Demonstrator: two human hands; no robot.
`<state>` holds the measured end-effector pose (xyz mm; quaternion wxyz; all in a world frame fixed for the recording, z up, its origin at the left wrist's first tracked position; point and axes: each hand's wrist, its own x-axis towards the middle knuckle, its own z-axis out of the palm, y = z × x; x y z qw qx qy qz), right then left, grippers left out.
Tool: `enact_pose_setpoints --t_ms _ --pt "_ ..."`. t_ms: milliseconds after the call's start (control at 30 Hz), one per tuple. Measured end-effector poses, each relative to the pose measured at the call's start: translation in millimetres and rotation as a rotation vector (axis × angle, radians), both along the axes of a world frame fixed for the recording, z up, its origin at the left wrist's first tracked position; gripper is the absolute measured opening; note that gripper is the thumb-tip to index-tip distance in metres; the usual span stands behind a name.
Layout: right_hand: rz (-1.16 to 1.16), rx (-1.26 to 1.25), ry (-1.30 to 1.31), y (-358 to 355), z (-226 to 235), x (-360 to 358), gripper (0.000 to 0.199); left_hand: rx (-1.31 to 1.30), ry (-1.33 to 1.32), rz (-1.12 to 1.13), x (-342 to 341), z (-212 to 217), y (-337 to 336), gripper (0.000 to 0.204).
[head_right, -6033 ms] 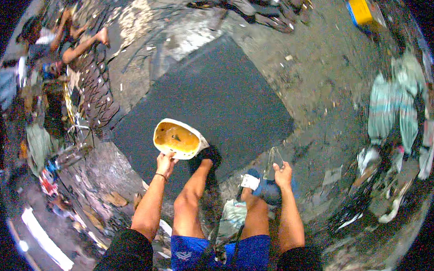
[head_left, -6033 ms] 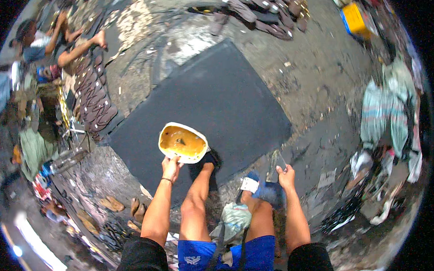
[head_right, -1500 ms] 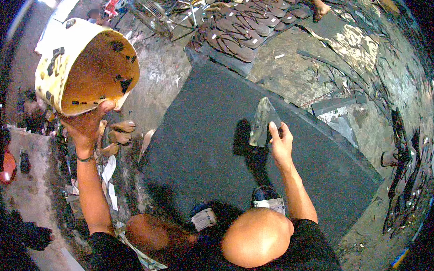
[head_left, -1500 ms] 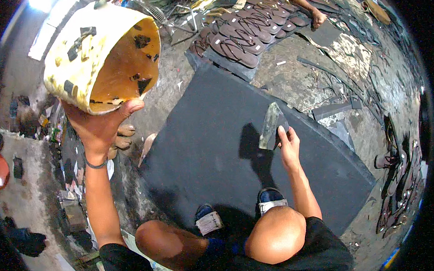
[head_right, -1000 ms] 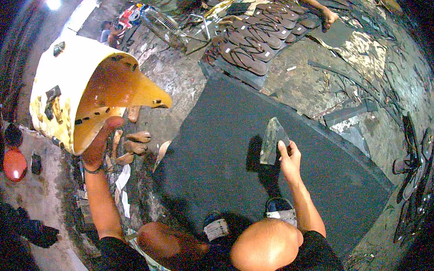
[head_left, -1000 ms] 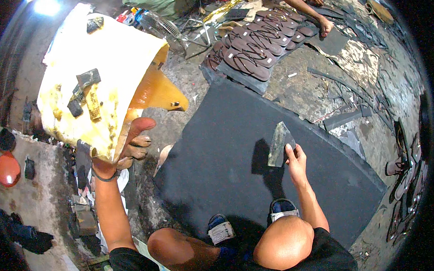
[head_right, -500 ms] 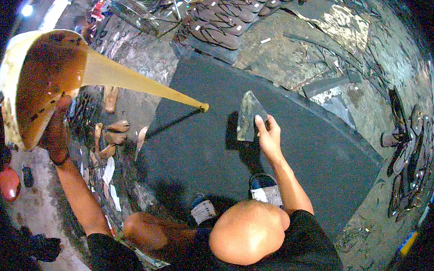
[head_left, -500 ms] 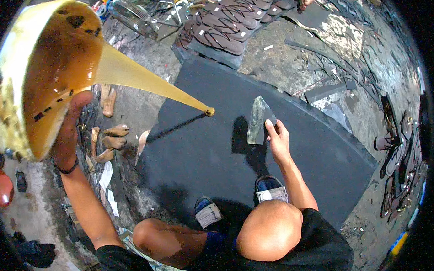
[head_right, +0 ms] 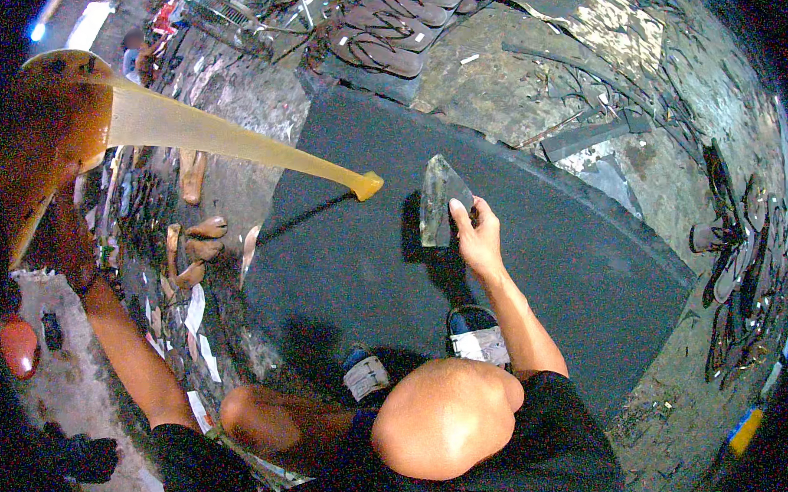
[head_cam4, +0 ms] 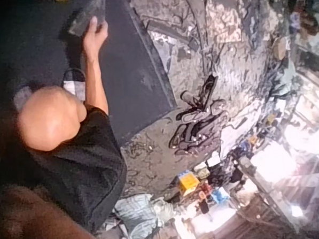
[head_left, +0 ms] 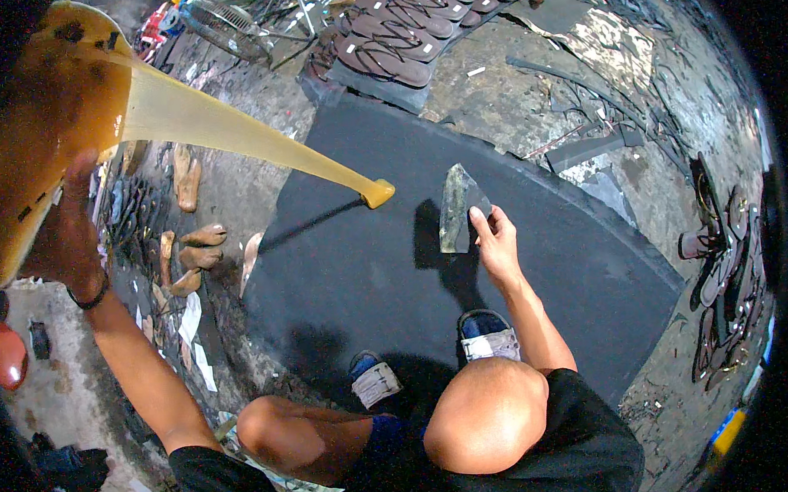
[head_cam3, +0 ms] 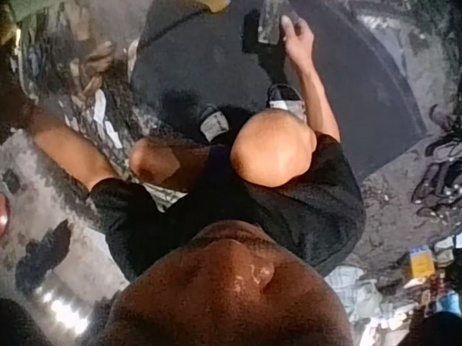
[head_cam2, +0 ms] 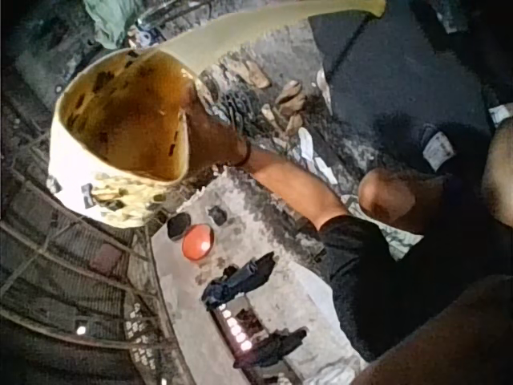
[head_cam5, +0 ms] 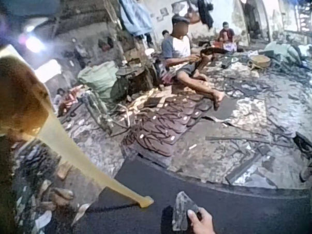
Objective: The person pours a yellow adhesive from a container onto a black rubber sheet and spreads it evenly using a scraper. The person then lifts the sheet and places it aside.
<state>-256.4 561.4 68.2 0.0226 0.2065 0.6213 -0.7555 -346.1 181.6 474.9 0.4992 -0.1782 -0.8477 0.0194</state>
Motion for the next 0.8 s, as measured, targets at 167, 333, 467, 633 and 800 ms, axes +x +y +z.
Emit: enact_pose_setpoints --t_ms 167,333,467,633,800 --pt "0.014 -0.020 0.021 0.5 -10.1 0.1 0.038 0.083 -0.064 -0.095 -14.1 6.9 -17.4 0.082" --pt "0.009 -0.047 -0.003 -5.1 -3.6 -0.3 0.034 0.020 -0.032 0.062 -9.0 21.8 5.1 0.073" --pt "0.013 -0.062 -0.007 -0.7 -8.7 -2.2 0.033 -0.087 0.081 -0.021 -12.7 5.3 11.0 0.067" --pt "-0.029 0.037 0.111 0.9 4.1 -17.1 0.032 -0.591 0.180 0.172 -4.4 3.5 19.6 0.067" --pt "-0.024 0.087 0.385 -14.8 43.5 -57.0 0.035 -0.186 0.152 0.057 -8.6 -35.9 23.0 0.092"
